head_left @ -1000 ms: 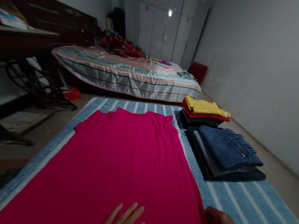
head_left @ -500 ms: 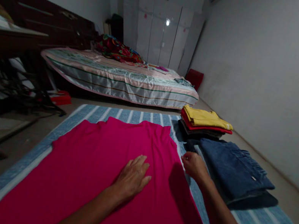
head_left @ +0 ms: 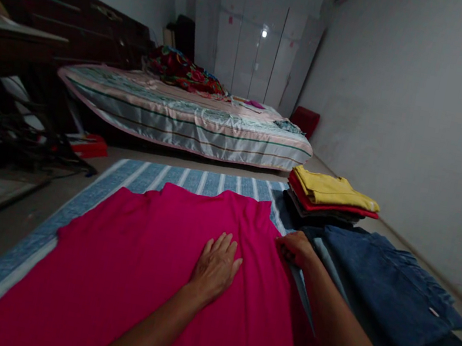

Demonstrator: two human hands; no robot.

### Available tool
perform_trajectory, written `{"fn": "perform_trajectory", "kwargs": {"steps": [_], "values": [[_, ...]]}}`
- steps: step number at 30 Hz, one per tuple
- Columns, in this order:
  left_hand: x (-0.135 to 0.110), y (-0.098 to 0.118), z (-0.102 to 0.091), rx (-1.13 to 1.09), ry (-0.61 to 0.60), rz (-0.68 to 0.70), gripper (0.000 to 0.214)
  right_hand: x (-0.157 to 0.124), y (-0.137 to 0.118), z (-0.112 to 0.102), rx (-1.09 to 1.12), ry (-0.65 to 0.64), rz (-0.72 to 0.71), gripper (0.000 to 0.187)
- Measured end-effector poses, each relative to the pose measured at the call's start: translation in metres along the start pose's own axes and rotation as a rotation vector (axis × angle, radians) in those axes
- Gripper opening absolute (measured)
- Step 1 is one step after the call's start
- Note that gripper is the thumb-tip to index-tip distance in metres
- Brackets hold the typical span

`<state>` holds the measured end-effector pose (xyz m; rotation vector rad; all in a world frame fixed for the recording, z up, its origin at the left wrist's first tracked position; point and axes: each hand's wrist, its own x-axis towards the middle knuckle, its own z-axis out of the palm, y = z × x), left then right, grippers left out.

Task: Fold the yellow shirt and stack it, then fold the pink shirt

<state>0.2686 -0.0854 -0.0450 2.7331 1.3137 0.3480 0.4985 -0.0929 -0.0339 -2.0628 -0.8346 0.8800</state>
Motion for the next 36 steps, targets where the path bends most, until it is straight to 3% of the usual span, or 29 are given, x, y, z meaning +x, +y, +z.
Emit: {"fn": "perform_trajectory", "kwargs": {"steps": [4,9,11,14,18,24,29,32,36], "values": [[-0.002,-0.001,0.008,-0.006,0.012,0.000,0.041,0.002,0.003,0.002,-0.075,0.067,-0.114,0.012],[-0.002,0.002,0.003,-0.013,0.025,0.011,0.040,-0.007,0.002,0.004,-0.150,0.142,-0.203,0.011],[-0.002,0.003,-0.001,-0.012,0.043,0.036,0.039,-0.012,0.000,0.000,-0.324,0.219,-0.251,0.011],[-0.002,0.003,-0.004,-0.005,0.036,0.053,0.040,-0.018,-0.002,-0.005,-0.779,0.364,-0.298,0.021],[-0.002,0.000,-0.001,-0.003,-0.015,0.027,0.041,-0.020,0.001,-0.002,-1.060,0.344,-0.293,0.028],[-0.004,-0.003,0.000,0.018,-0.017,-0.002,0.048,-0.018,0.008,0.005,-1.124,0.320,-0.285,0.032],[-0.007,-0.004,-0.001,-0.033,-0.109,-0.048,0.058,-0.032,0.005,0.004,-1.157,0.383,-0.323,0.032],[-0.009,-0.003,-0.001,-0.072,-0.151,-0.059,0.062,-0.047,0.002,0.009,-1.144,0.427,-0.481,0.032],[-0.011,-0.002,-0.001,-0.119,-0.173,-0.068,0.064,-0.056,0.016,0.026,-0.921,0.271,-0.828,0.032]]}}
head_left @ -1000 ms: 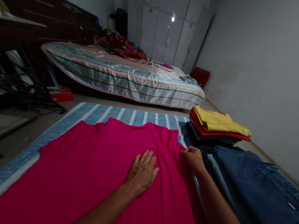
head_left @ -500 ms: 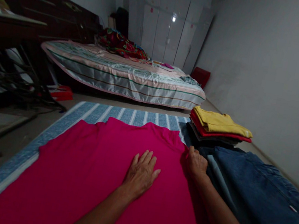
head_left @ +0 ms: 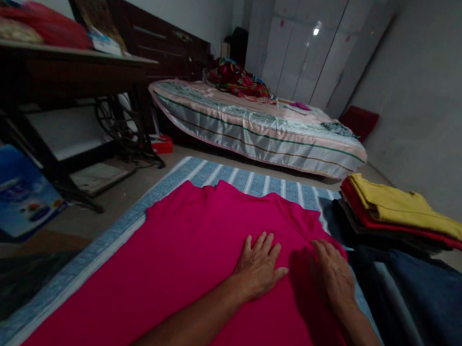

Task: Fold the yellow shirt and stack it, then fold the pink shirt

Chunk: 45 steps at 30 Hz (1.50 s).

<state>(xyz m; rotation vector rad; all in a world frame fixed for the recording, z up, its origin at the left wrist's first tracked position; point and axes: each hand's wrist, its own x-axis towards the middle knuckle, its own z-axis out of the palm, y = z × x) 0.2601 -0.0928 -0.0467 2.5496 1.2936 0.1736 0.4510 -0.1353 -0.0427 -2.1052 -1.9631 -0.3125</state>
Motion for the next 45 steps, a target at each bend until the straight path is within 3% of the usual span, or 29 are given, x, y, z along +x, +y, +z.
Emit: {"fn": "perform_trajectory", "kwargs": {"steps": [5,8,11,14,16,19,21,23,25,29,33,41,45], "values": [[-0.003,0.003,-0.007,-0.037,-0.073,-0.004,0.067,-0.018,0.001,0.037,0.036,-0.024,0.030,0.045],[-0.003,0.001,-0.019,-0.076,-0.119,0.027,0.064,-0.021,0.004,0.045,0.004,-0.043,0.045,0.049],[-0.004,-0.016,-0.039,-0.098,-0.034,0.025,0.053,-0.022,0.006,0.045,-0.006,-0.059,0.046,0.052],[-0.016,-0.057,-0.064,-0.047,0.134,-0.064,0.036,-0.022,0.006,0.045,-0.002,-0.060,0.035,0.055],[-0.032,-0.092,-0.084,0.034,0.229,-0.202,0.030,-0.022,0.007,0.045,0.003,-0.054,0.033,0.056],[-0.064,-0.145,-0.113,0.206,0.295,-0.558,0.028,-0.023,0.006,0.046,0.002,-0.054,0.034,0.055],[-0.083,-0.173,-0.129,0.230,0.228,-0.825,0.029,-0.023,0.005,0.046,0.000,-0.051,0.031,0.054],[-0.095,-0.193,-0.137,0.167,0.133,-0.949,0.031,-0.024,0.005,0.047,-0.002,-0.040,0.027,0.054],[-0.100,-0.207,-0.138,0.056,0.099,-0.972,0.033,-0.024,0.006,0.048,-0.005,-0.026,0.021,0.053],[-0.097,-0.224,-0.124,-0.200,0.236,-0.923,0.031,-0.025,0.008,0.049,-0.011,0.004,-0.004,0.053],[-0.092,-0.227,-0.110,-0.311,0.341,-0.897,0.018,-0.026,0.010,0.049,-0.006,0.041,-0.025,0.055],[-0.097,-0.233,-0.106,-0.380,0.510,-0.818,0.015,-0.024,0.009,0.048,0.023,0.047,-0.017,0.055],[-0.104,-0.244,-0.102,-0.244,0.537,-0.749,0.020,-0.023,0.005,0.045,0.033,0.033,0.008,0.051]]}}
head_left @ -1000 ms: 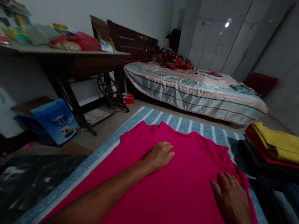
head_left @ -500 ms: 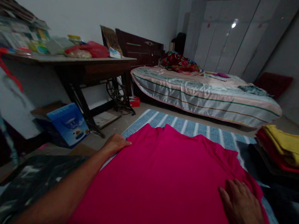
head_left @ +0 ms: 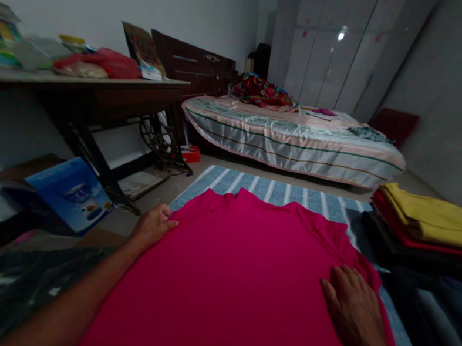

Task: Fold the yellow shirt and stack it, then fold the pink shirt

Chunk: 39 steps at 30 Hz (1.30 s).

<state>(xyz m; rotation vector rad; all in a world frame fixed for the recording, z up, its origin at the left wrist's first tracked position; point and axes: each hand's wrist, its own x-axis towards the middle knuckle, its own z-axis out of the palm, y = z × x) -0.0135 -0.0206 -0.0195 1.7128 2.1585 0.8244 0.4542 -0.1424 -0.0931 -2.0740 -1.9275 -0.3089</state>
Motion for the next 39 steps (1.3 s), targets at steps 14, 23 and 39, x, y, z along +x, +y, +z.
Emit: {"fn": "perform_trajectory", "kwargs": {"steps": [14,23,39], "values": [[0.000,0.013,-0.018,0.525,-0.099,0.001,0.044,0.004,-0.010,-0.009,0.015,-0.016,0.061,0.045],[0.043,0.064,0.000,0.634,-0.050,0.288,0.037,0.001,-0.005,0.001,0.015,0.002,0.024,0.050],[0.085,0.110,0.069,0.720,-0.213,0.387,0.033,0.001,-0.001,0.004,0.037,0.035,0.020,0.050]]}}
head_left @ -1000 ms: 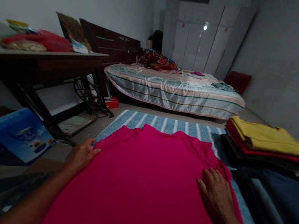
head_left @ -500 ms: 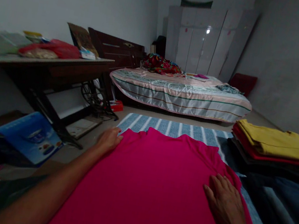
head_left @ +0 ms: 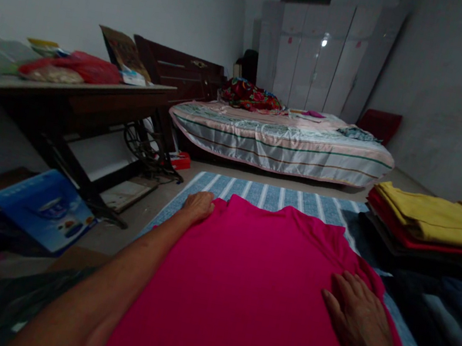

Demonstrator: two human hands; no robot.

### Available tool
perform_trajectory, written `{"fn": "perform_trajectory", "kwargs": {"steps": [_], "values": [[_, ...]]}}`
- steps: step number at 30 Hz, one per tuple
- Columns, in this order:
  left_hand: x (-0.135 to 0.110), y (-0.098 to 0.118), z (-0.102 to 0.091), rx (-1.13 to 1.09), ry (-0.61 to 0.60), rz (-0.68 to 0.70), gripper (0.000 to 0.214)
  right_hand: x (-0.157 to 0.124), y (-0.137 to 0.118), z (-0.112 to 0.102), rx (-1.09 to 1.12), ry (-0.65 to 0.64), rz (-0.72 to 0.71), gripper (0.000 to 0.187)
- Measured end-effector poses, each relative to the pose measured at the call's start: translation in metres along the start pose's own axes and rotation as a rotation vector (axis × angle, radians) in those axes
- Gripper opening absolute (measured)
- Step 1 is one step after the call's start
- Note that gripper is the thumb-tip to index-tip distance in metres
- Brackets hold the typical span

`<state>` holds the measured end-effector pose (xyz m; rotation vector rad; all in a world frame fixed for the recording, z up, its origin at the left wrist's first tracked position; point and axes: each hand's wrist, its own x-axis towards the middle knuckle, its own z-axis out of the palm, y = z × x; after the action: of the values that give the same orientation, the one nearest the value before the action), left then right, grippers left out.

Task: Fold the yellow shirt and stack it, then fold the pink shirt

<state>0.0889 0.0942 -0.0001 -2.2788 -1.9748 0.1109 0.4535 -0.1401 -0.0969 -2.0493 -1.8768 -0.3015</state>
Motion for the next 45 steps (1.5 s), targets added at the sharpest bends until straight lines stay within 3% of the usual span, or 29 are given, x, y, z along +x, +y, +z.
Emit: {"fn": "perform_trajectory", "kwargs": {"steps": [9,15,21,24,27,30,38,45], "values": [[-0.004,-0.031,-0.003,0.093,0.060,-0.031,0.038,-0.002,0.000,0.002,0.008,-0.001,-0.006,0.050],[0.001,-0.031,0.008,0.077,0.033,-0.112,0.035,-0.002,0.003,0.004,-0.004,0.002,-0.010,0.050],[0.007,-0.017,-0.001,0.053,0.093,-0.143,0.032,0.000,0.001,0.001,-0.008,-0.009,0.001,0.049],[0.004,-0.005,-0.001,0.019,0.119,-0.016,0.032,0.001,-0.001,0.000,-0.004,-0.002,0.005,0.048],[0.000,0.009,0.005,-0.056,0.085,0.167,0.030,0.001,-0.002,-0.002,0.000,0.006,0.009,0.048],[-0.001,0.018,0.014,-0.112,0.048,0.259,0.029,0.001,-0.003,-0.003,0.007,-0.002,0.013,0.046],[0.007,0.033,0.013,-0.061,0.081,0.066,0.033,0.002,-0.008,-0.006,0.039,0.021,0.035,0.045],[0.026,0.067,0.000,-0.021,0.133,0.167,0.035,0.004,-0.008,-0.009,0.012,0.016,0.027,0.042]]}}
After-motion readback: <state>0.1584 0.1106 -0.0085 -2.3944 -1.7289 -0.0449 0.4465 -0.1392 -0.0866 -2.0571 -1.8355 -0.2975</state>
